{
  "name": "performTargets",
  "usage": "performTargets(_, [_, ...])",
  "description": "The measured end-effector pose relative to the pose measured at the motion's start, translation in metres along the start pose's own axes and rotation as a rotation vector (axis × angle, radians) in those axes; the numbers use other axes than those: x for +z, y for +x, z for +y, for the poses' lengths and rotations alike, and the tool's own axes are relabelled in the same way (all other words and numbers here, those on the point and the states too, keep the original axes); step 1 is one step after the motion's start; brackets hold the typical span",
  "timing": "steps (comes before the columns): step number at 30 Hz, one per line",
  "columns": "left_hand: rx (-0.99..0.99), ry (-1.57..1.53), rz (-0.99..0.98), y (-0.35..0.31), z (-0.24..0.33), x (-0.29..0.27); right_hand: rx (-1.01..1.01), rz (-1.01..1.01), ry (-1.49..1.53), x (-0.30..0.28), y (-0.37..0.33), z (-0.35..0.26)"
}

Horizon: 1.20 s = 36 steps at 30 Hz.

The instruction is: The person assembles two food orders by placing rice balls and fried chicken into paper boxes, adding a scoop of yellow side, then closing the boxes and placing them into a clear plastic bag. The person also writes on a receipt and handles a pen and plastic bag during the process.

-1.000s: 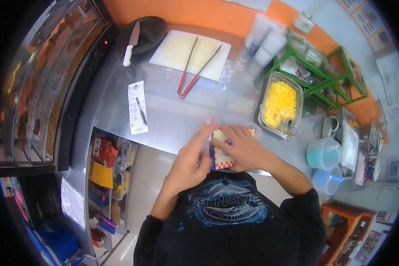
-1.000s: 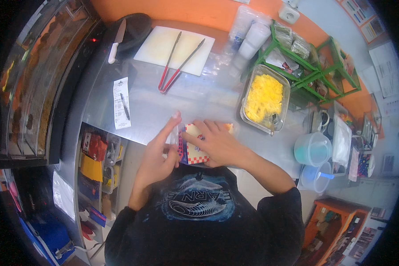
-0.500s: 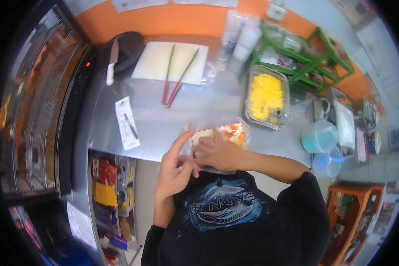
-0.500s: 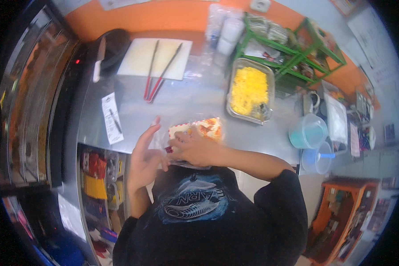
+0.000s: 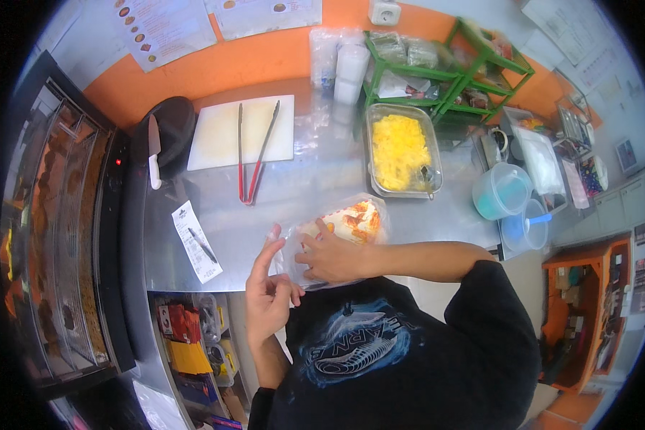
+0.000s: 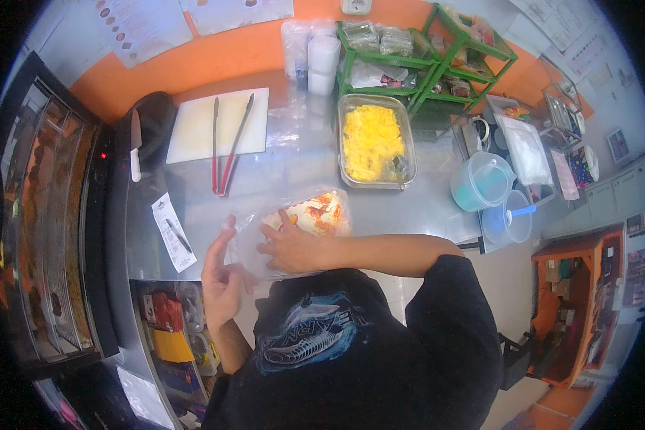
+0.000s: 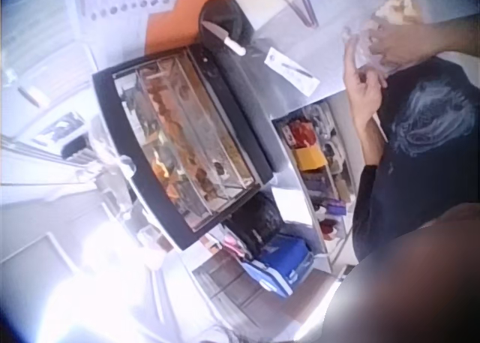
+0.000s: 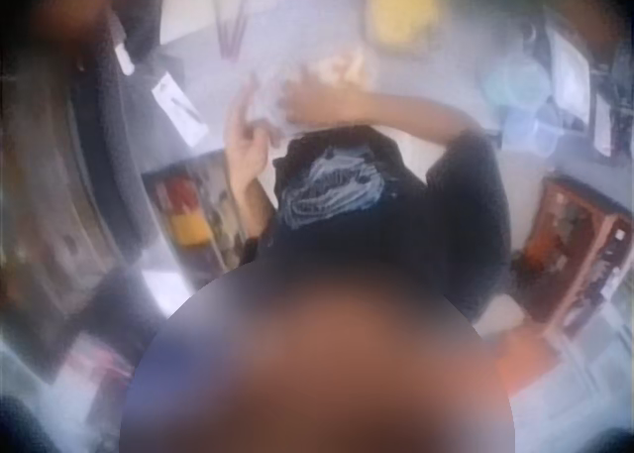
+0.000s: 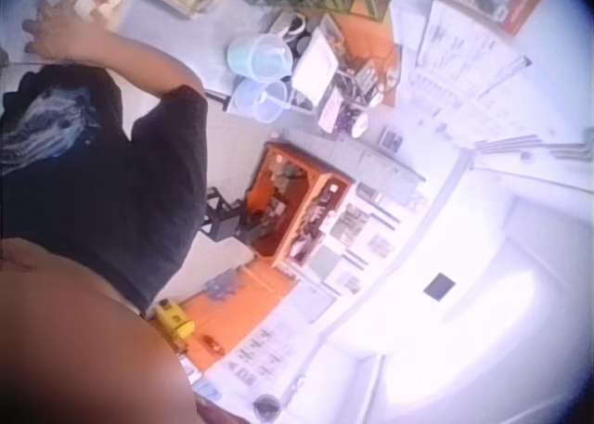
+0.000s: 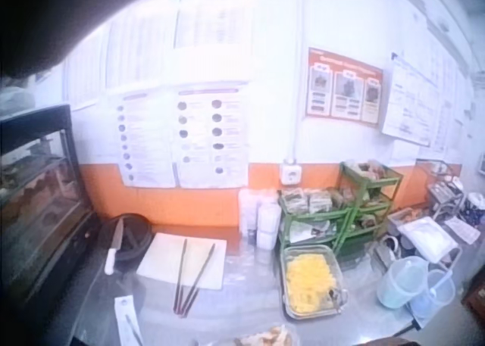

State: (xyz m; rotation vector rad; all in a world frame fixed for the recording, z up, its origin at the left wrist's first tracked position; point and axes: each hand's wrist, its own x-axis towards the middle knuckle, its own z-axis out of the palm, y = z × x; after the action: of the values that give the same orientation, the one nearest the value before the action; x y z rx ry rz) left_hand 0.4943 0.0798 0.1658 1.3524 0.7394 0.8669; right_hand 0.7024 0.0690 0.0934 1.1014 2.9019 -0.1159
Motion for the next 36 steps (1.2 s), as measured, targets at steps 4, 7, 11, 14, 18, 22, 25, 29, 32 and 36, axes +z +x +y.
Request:
performTargets(4, [0.029, 0.037, -0.045, 0.0, 0.003, 0.001, -0.017, -0.02, 0.017, -0.002, -0.002, 0.004])
performTargets(7, [0.05, -0.092, -0.024, 0.0, 0.009, 0.004, -0.033, -0.094, 0.097, 0.003, -0.001, 0.011])
performTargets(11, [0.159, -0.201, -0.044, 0.014, 0.013, 0.015, -0.03, 0.051, 0.363, 0.015, -0.005, 0.02])
performTargets(14, [0.116, -0.355, 0.067, 0.029, 0.012, 0.018, 0.055, 0.192, 0.439, 0.006, -0.022, 0.032])
performTargets(18, [0.078, -0.422, 0.16, 0.03, 0.013, 0.016, 0.388, -0.125, 0.42, -0.058, -0.079, 0.064])
performTargets(22, [0.127, -0.234, 0.207, 0.024, 0.016, 0.026, 0.53, -0.25, 0.223, -0.141, -0.129, 0.092])
performTargets(25, [0.053, -0.08, 0.198, 0.031, 0.025, 0.037, 0.512, 0.143, 0.393, -0.159, -0.156, 0.138])
performTargets(29, [0.014, 0.255, 0.234, 0.037, 0.04, 0.067, 0.821, 0.377, 0.595, -0.095, -0.169, 0.264])
performTargets(32, [-0.054, 0.434, 0.399, 0.033, 0.048, 0.094, 1.204, 0.572, 0.566, -0.023, -0.154, 0.372])
performTargets(36, [-0.174, 0.514, 0.592, 0.037, 0.059, 0.113, 1.295, 0.767, 0.66, 0.041, -0.11, 0.456])
